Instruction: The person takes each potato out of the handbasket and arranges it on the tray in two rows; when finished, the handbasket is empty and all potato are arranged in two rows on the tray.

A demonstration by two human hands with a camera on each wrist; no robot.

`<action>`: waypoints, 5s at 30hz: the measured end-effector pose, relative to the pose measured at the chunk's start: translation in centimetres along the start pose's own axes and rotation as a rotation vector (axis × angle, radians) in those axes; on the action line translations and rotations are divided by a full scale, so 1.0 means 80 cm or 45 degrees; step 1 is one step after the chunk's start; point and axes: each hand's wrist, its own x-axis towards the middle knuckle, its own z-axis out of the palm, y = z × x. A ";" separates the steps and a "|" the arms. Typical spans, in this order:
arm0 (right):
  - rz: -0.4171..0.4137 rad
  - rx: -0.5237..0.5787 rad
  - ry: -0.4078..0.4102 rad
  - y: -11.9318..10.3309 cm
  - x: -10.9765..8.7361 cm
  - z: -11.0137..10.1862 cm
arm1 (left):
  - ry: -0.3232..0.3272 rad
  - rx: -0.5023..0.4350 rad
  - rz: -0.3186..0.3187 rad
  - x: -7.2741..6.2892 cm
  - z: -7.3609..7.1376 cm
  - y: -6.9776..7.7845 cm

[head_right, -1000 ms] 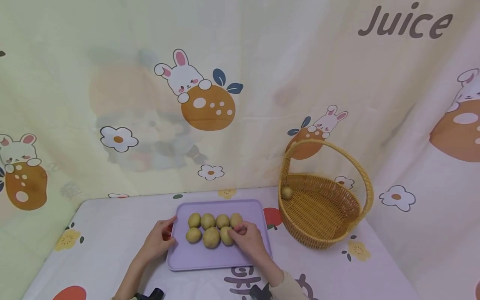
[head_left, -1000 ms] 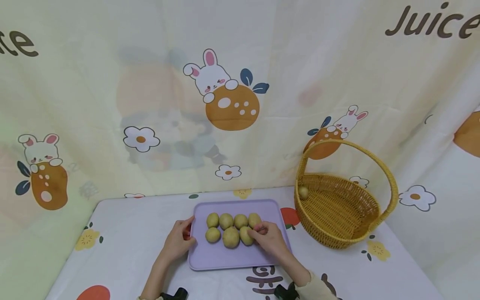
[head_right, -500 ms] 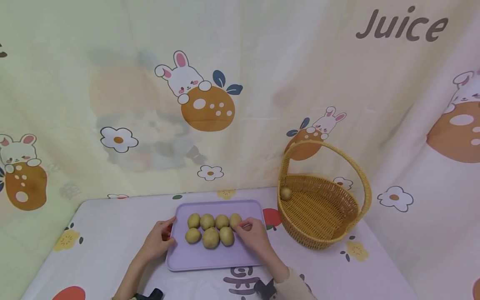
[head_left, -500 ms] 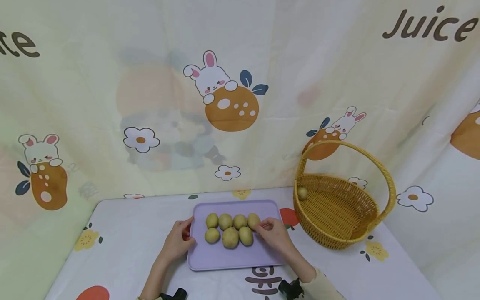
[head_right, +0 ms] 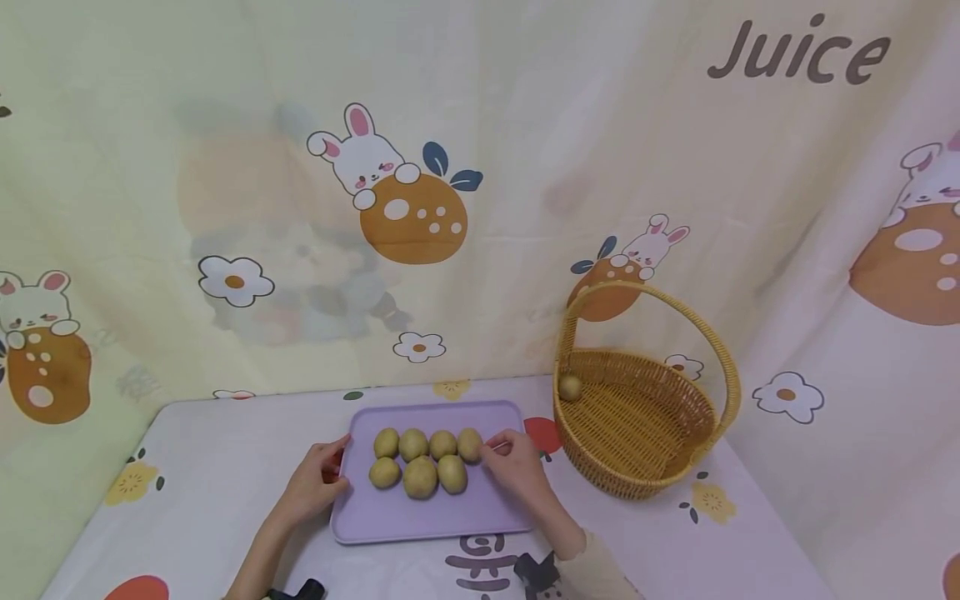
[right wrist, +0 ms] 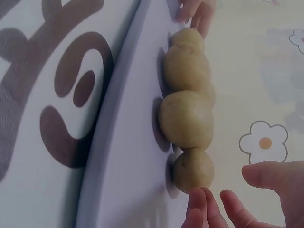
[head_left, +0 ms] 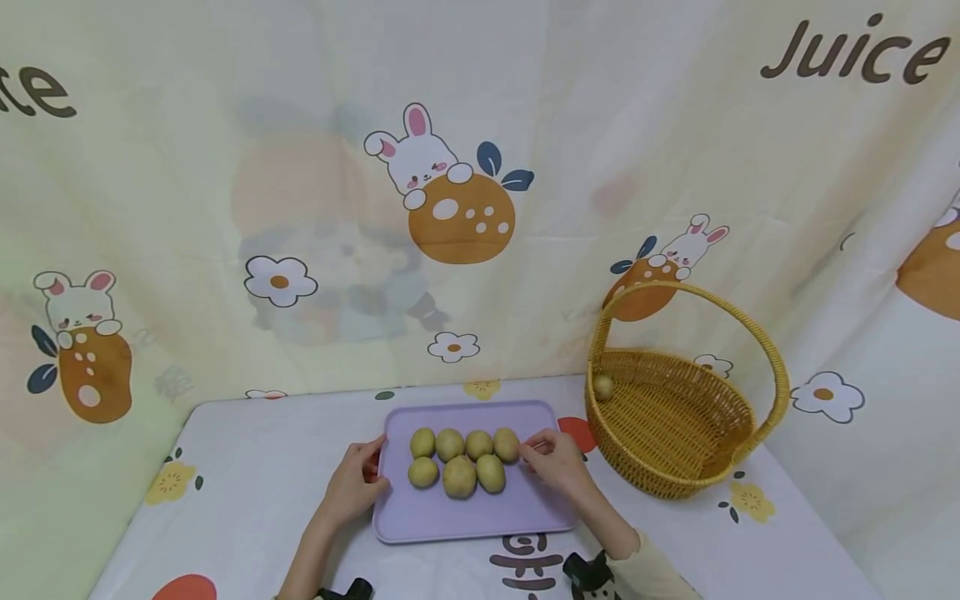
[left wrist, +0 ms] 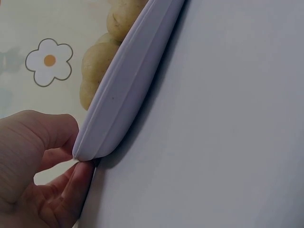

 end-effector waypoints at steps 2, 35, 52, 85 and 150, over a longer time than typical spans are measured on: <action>0.003 0.012 0.001 0.000 0.001 -0.003 | -0.001 -0.004 -0.001 0.000 0.000 0.000; 0.033 0.084 0.058 -0.017 0.025 -0.050 | 0.013 -0.013 0.009 -0.001 0.000 -0.002; 0.014 0.068 0.078 -0.023 0.040 -0.088 | 0.021 -0.027 0.011 -0.001 0.000 -0.001; 0.143 0.156 0.126 0.011 0.091 -0.151 | 0.009 -0.041 -0.003 0.001 0.001 -0.005; 0.352 0.315 -0.001 0.033 0.117 -0.162 | 0.021 -0.032 0.019 0.000 0.001 -0.006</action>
